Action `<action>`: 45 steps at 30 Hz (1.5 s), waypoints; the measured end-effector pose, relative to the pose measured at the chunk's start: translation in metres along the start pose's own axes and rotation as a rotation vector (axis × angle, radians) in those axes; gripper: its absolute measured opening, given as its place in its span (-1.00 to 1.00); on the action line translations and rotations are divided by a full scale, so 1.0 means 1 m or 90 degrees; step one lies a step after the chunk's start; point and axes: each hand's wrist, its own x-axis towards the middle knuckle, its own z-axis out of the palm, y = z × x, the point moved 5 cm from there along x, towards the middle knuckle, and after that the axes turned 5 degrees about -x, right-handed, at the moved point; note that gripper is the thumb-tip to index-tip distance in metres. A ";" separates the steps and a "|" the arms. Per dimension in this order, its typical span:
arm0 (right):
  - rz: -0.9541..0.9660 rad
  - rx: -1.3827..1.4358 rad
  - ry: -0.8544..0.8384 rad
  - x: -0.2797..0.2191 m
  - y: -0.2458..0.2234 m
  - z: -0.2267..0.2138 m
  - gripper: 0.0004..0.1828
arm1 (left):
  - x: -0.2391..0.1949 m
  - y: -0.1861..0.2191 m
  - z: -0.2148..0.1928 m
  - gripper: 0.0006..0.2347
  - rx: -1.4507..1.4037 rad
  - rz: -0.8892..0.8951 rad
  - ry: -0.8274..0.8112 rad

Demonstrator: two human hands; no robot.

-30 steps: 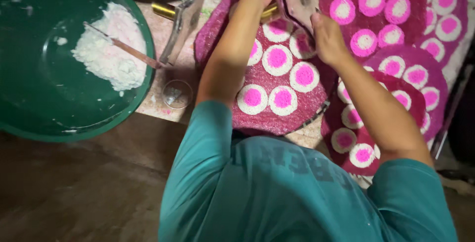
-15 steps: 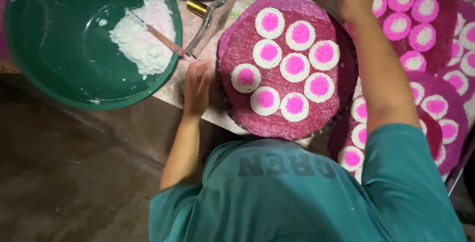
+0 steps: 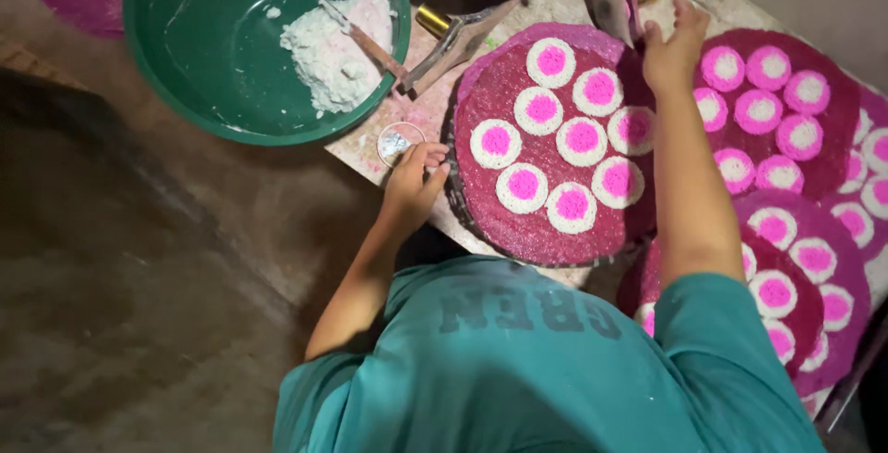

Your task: The person scoops white and pink powders into a cylindrical mold, presses them into a flat surface, and removes the mold to form layered circular shapes. The person repeats this process to create multiple decorative circles.

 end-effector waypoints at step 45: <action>0.419 -0.326 0.165 -0.257 -0.077 -0.107 -0.76 | 0.173 -0.078 0.075 -0.65 0.359 0.199 -0.256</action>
